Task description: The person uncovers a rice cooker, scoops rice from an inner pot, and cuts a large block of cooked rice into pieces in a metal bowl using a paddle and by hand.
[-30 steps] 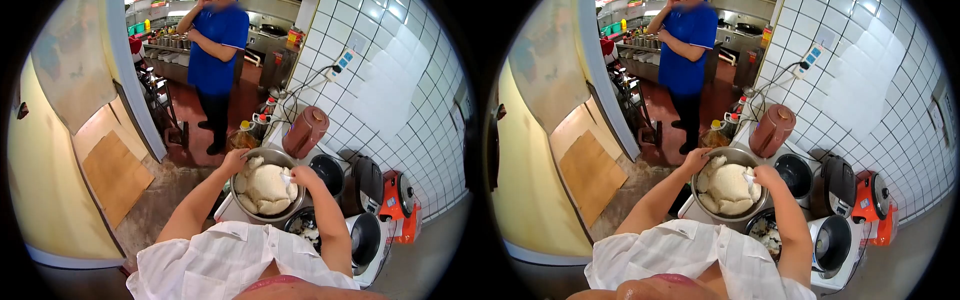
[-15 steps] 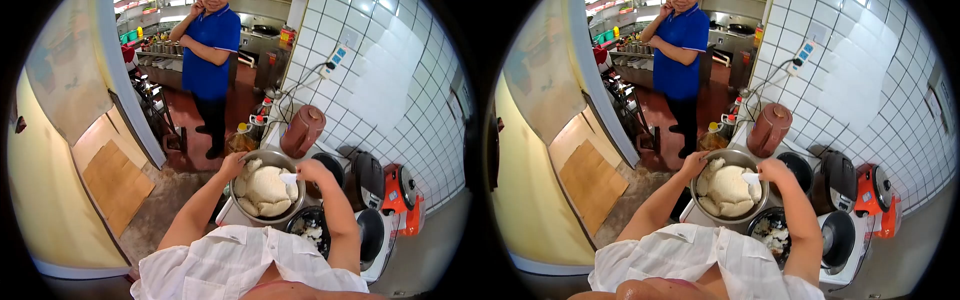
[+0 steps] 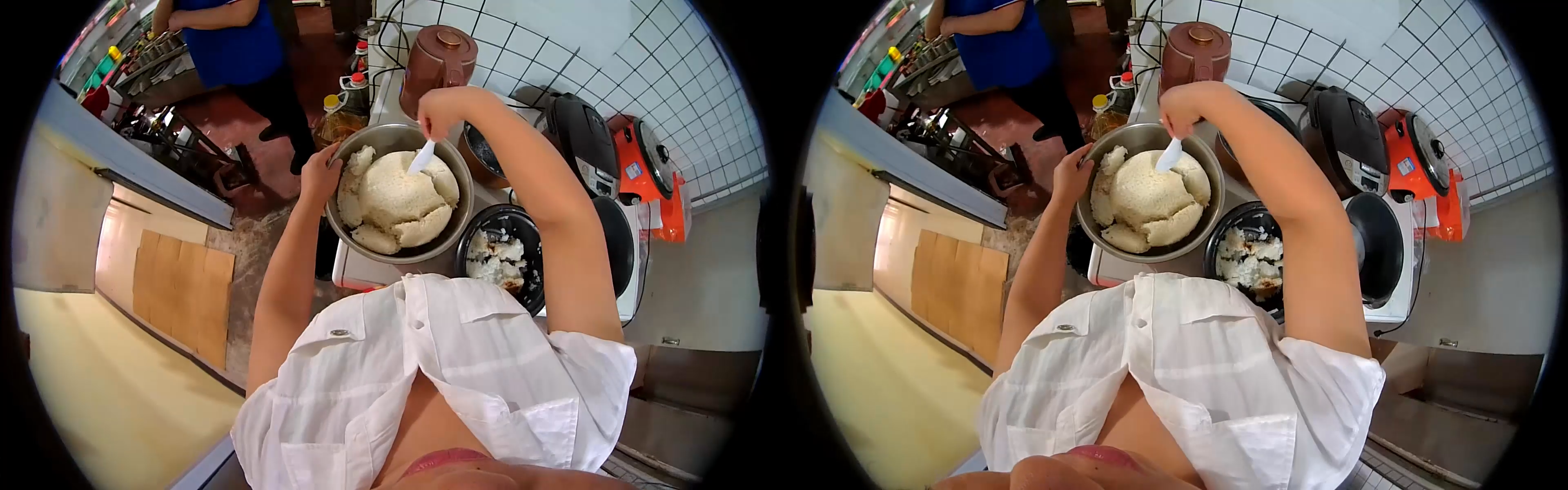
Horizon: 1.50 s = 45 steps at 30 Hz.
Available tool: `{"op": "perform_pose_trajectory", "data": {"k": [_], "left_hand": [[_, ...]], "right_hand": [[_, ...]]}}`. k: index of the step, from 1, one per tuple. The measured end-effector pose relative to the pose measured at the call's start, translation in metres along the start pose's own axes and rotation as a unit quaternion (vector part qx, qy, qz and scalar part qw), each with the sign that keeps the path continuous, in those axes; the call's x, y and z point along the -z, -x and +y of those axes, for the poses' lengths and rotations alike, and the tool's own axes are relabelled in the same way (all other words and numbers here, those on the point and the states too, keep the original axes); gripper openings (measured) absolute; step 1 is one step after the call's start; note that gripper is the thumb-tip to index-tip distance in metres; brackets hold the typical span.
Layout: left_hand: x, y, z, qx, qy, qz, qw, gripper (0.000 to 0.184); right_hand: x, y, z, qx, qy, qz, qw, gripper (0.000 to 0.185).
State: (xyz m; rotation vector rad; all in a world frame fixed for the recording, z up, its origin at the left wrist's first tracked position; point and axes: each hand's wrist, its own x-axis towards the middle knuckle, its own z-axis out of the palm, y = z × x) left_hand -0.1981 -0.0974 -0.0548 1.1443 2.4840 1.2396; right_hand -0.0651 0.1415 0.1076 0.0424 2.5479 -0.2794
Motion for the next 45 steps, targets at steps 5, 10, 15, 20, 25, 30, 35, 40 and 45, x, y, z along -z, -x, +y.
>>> {"op": "perform_pose_trajectory", "data": {"k": [5, 10, 15, 20, 25, 30, 35, 40, 45], "left_hand": [[0.001, 0.002, 0.000, -0.006, 0.038, 0.007, 0.999, 0.039], [-0.004, -0.001, -0.005, 0.007, 0.048, 0.007, 0.999, 0.037], [-0.005, 0.001, -0.004, 0.000, 0.055, 0.013, 0.998, 0.036], [-0.003, 0.002, -0.001, -0.005, 0.057, 0.022, 0.998, 0.036], [-0.003, 0.004, -0.006, -0.001, 0.072, 0.017, 0.997, 0.036], [0.004, 0.013, -0.003, 0.044, 0.054, -0.003, 0.998, 0.037], [0.008, 0.018, 0.006, 0.032, 0.031, 0.021, 0.999, 0.037], [0.009, 0.020, 0.013, 0.043, 0.039, 0.032, 0.998, 0.037], [0.014, 0.023, 0.022, 0.077, 0.069, 0.010, 0.995, 0.037]], "right_hand": [[-0.003, -0.041, -0.015, 0.001, 0.081, -0.045, 0.996, 0.017], [-0.018, -0.050, -0.006, 0.052, 0.101, 0.008, 0.994, 0.017], [-0.049, -0.044, -0.014, 0.052, 0.098, 0.109, 0.988, 0.012], [-0.067, -0.041, -0.042, -0.008, 0.147, 0.124, 0.981, 0.011], [-0.074, -0.068, -0.076, -0.034, 0.174, 0.126, 0.976, 0.013], [-0.051, -0.080, -0.040, -0.003, 0.202, 0.040, 0.979, 0.016], [-0.013, -0.039, -0.043, 0.019, 0.201, 0.079, 0.976, 0.013], [0.021, -0.009, -0.050, 0.091, 0.123, 0.041, 0.987, 0.016], [0.001, -0.035, -0.071, 0.128, 0.224, 0.003, 0.966, 0.017]]}}
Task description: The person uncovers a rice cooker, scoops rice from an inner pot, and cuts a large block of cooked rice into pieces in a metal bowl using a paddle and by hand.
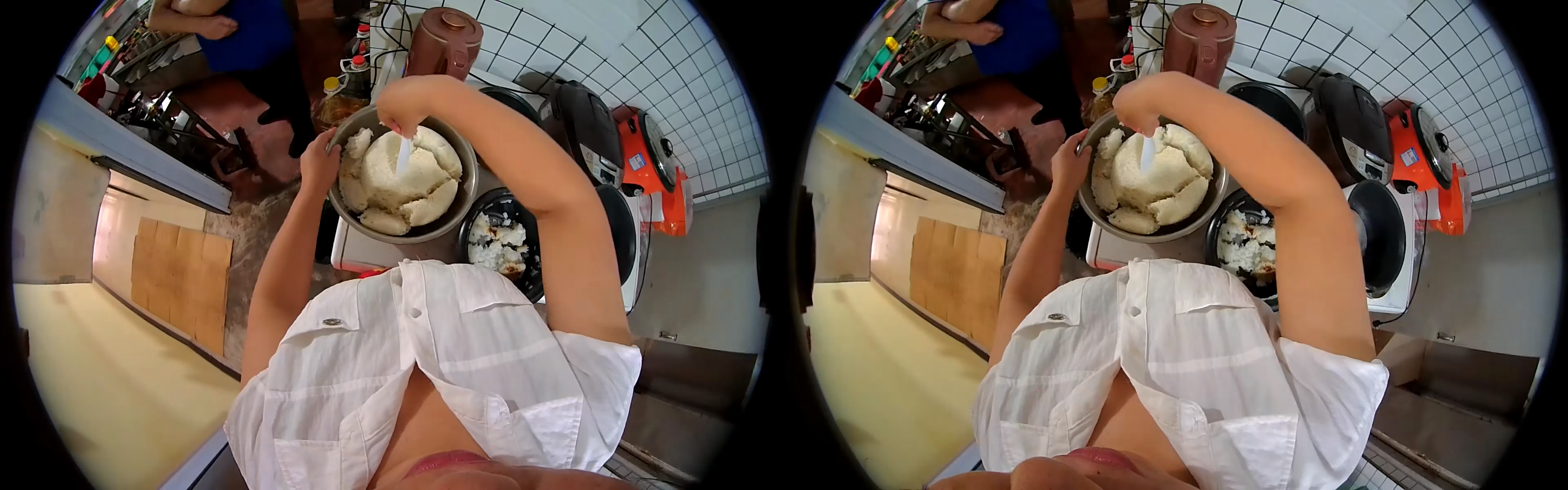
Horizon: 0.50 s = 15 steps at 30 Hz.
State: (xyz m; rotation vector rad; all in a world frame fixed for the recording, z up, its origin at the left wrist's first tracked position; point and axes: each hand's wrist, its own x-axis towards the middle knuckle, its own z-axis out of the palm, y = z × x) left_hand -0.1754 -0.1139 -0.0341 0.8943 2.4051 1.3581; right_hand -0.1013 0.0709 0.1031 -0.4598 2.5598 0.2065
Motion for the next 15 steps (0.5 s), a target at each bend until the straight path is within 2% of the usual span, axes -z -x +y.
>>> {"op": "perform_pose_trajectory", "data": {"k": [3, 6, 10, 15], "left_hand": [[-0.011, -0.011, -0.029, -0.096, -0.059, 0.048, 0.992, 0.038], [-0.011, -0.008, -0.024, -0.075, -0.026, 0.048, 0.996, 0.036], [-0.014, -0.008, -0.025, -0.086, 0.001, 0.060, 0.995, 0.035], [-0.012, -0.006, -0.020, -0.051, 0.000, 0.051, 0.997, 0.036]], "right_hand": [[-0.002, -0.021, -0.008, -0.022, 0.055, -0.033, 0.998, 0.012], [0.001, -0.009, -0.041, -0.040, 0.061, 0.065, 0.995, 0.009], [-0.016, -0.012, -0.045, -0.026, 0.049, 0.121, 0.991, 0.011], [-0.038, -0.016, -0.036, -0.052, 0.010, 0.104, 0.993, 0.013]]}}
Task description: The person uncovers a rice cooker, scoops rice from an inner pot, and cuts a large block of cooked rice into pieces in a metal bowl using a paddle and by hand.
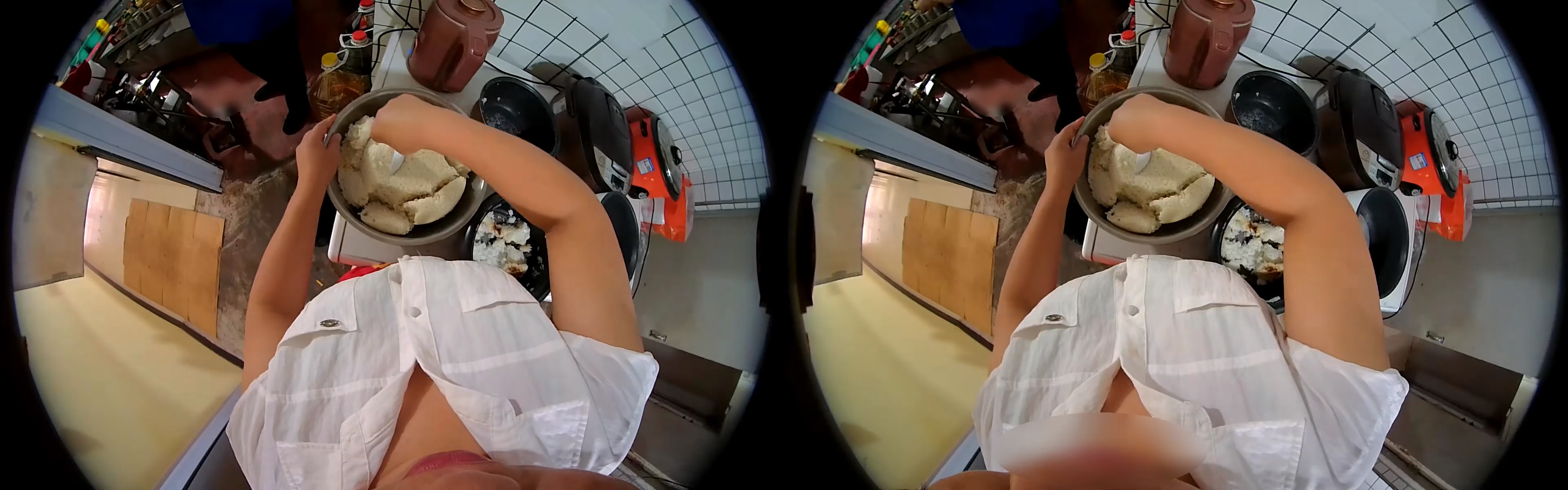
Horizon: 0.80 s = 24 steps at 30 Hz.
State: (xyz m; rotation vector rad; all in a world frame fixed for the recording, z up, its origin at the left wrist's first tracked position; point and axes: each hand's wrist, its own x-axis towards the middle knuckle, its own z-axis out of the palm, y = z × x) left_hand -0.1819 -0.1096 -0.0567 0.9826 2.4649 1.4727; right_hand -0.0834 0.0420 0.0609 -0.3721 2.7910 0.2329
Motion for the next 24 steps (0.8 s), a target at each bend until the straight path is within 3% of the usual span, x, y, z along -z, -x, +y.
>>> {"op": "perform_pose_trajectory", "data": {"k": [4, 7, 10, 13, 16, 17, 20, 24], "left_hand": [[-0.001, -0.001, -0.002, -0.014, 0.002, 0.003, 1.000, 0.037], [-0.001, 0.000, -0.001, 0.043, 0.033, -0.012, 0.998, 0.037], [-0.004, 0.000, -0.007, 0.052, 0.073, -0.011, 0.996, 0.037], [-0.001, -0.001, -0.006, 0.052, 0.032, -0.018, 0.998, 0.037], [0.005, 0.003, 0.005, 0.047, 0.013, -0.018, 0.999, 0.037], [0.005, 0.004, 0.005, 0.040, 0.015, -0.017, 0.999, 0.038], [0.004, 0.003, 0.003, 0.020, 0.008, -0.011, 1.000, 0.038], [-0.003, -0.003, -0.009, -0.004, -0.021, 0.002, 1.000, 0.039]], "right_hand": [[-0.007, -0.002, -0.008, -0.035, 0.018, -0.055, 0.998, 0.019], [-0.004, -0.008, -0.024, -0.050, 0.012, -0.071, 0.996, 0.018], [-0.016, -0.025, -0.041, -0.031, 0.031, -0.059, 0.997, 0.018], [-0.025, -0.032, -0.073, -0.012, 0.068, 0.022, 0.997, 0.014], [-0.032, -0.042, -0.090, -0.030, 0.100, -0.086, 0.991, 0.015], [-0.036, -0.023, -0.082, -0.050, 0.036, 0.039, 0.997, 0.014], [-0.014, 0.024, -0.052, -0.112, -0.004, -0.011, 0.994, 0.016], [-0.002, 0.052, -0.047, -0.111, 0.014, 0.047, 0.993, 0.014]]}}
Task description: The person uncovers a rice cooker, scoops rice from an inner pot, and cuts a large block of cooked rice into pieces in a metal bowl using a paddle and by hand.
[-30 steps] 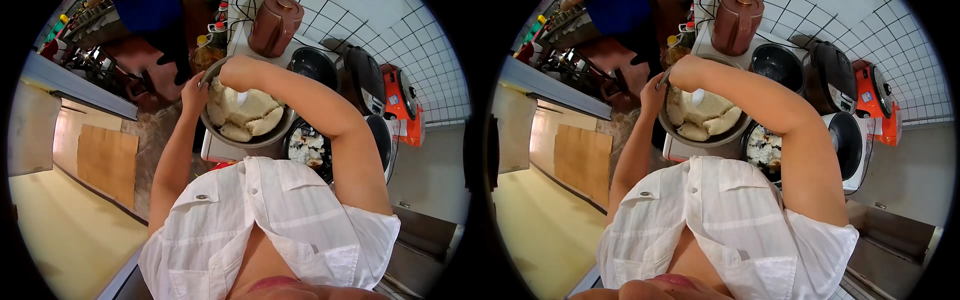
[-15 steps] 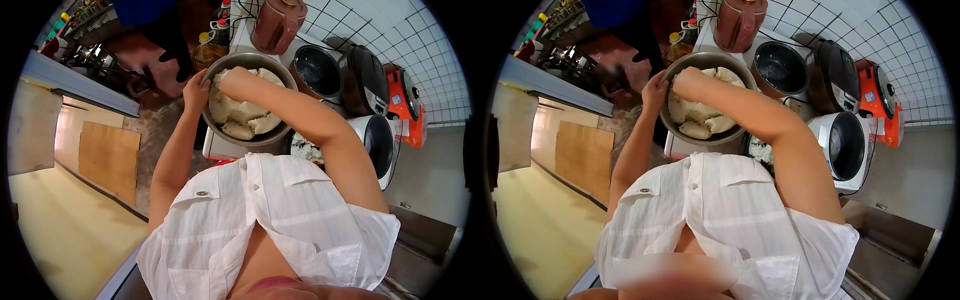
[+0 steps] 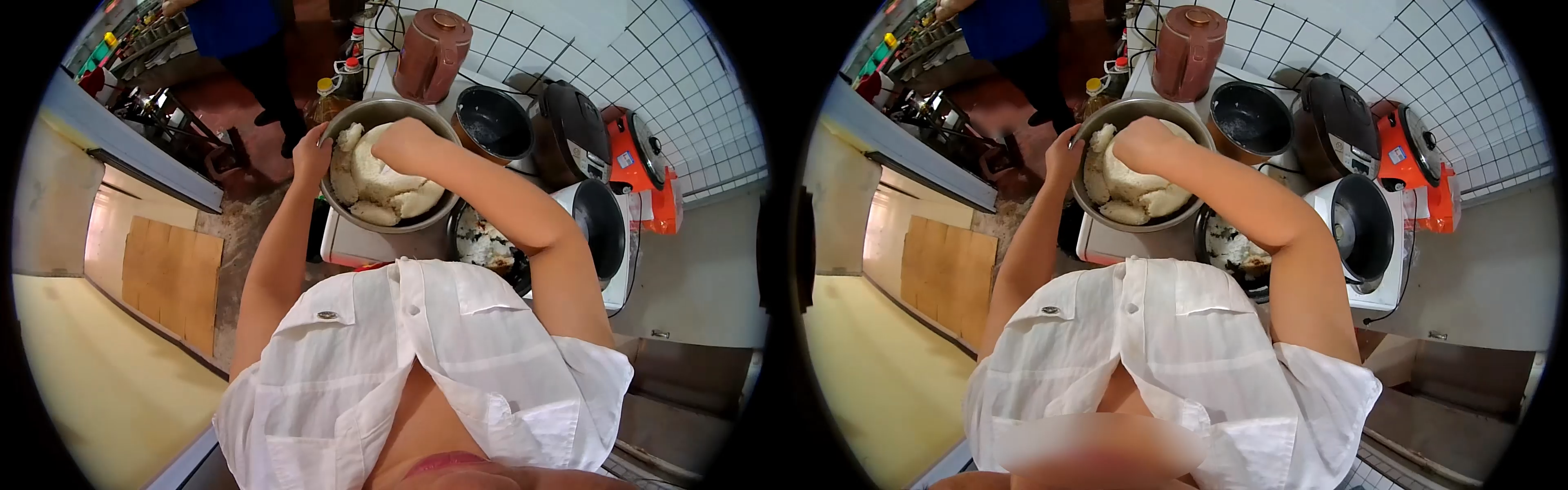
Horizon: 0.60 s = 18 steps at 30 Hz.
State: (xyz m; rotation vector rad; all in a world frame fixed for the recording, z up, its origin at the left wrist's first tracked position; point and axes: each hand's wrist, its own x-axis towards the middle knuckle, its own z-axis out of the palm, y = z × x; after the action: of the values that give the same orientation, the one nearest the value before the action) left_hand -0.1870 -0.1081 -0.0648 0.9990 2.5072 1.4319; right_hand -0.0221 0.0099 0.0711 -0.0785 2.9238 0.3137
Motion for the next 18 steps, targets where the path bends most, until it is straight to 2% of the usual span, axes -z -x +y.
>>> {"op": "perform_pose_trajectory", "data": {"k": [2, 7, 10, 13, 16, 18], "left_hand": [[0.001, 0.001, -0.003, -0.007, 0.018, 0.001, 1.000, 0.039], [0.009, 0.006, 0.016, 0.015, 0.002, 0.001, 1.000, 0.036], [0.005, 0.005, 0.008, 0.006, 0.030, 0.006, 1.000, 0.036], [0.003, 0.003, 0.002, -0.001, 0.029, 0.004, 1.000, 0.037], [0.000, 0.002, -0.001, 0.002, 0.033, 0.006, 0.999, 0.037], [0.000, 0.003, -0.002, 0.003, 0.057, 0.002, 0.998, 0.037]], "right_hand": [[0.010, -0.004, 0.001, -0.006, 0.024, -0.013, 1.000, 0.015], [0.049, -0.007, 0.017, 0.056, 0.009, -0.016, 0.998, 0.008], [0.065, -0.018, 0.013, 0.097, 0.031, -0.083, 0.991, 0.009], [0.044, -0.039, 0.006, 0.119, 0.036, -0.080, 0.989, 0.013], [0.045, -0.051, -0.002, 0.112, 0.039, -0.126, 0.985, 0.014], [0.030, -0.054, -0.007, 0.121, 0.007, -0.082, 0.989, 0.011]]}}
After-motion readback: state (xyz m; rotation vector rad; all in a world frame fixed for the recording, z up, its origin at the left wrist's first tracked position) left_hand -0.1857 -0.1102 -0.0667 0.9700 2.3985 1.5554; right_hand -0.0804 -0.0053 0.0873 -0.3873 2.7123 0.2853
